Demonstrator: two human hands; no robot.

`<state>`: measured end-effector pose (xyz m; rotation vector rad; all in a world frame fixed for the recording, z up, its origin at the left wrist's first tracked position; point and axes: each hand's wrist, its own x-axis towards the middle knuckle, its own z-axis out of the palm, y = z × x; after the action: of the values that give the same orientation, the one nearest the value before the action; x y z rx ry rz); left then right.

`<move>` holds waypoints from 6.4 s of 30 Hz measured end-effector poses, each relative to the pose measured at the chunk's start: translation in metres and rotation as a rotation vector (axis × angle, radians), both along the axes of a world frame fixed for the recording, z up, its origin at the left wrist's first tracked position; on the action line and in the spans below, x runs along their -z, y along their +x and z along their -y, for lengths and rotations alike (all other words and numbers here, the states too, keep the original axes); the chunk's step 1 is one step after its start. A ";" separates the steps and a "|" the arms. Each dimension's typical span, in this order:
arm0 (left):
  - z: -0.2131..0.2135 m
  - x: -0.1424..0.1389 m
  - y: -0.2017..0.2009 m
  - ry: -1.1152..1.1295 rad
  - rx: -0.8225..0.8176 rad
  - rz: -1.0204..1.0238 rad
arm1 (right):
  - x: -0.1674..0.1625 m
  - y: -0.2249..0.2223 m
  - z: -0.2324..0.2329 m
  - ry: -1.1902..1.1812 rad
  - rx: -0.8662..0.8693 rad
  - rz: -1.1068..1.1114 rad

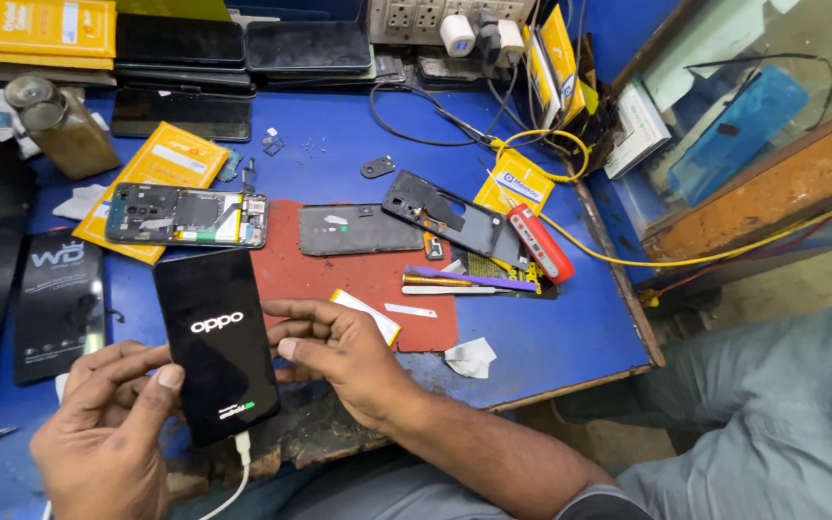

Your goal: The person repairs a smartphone at a cluttered workbench. They remove the old battery from the phone body, connect the phone to a charger and check it as it boots, peel adhesive backing from a replacement battery, fit the new battery into the phone, and press the frame and components back together by hand.

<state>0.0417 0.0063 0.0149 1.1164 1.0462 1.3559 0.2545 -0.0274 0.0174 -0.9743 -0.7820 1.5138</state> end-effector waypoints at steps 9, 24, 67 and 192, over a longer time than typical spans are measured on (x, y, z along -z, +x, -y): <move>-0.004 -0.007 -0.006 0.026 0.011 -0.078 | 0.003 -0.009 -0.008 -0.058 0.047 0.006; -0.008 -0.002 -0.010 0.040 0.049 -0.007 | 0.001 -0.015 -0.010 -0.018 0.043 0.095; 0.043 -0.006 -0.040 0.302 -0.027 -0.492 | -0.030 -0.058 -0.011 0.248 0.031 0.115; 0.029 -0.019 0.056 -0.234 0.349 0.201 | -0.032 0.066 0.011 -0.058 0.009 0.218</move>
<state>0.0978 -0.0232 0.0336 0.9167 0.7965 1.0146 0.3202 -0.0383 0.0493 -1.1989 -0.8898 1.4449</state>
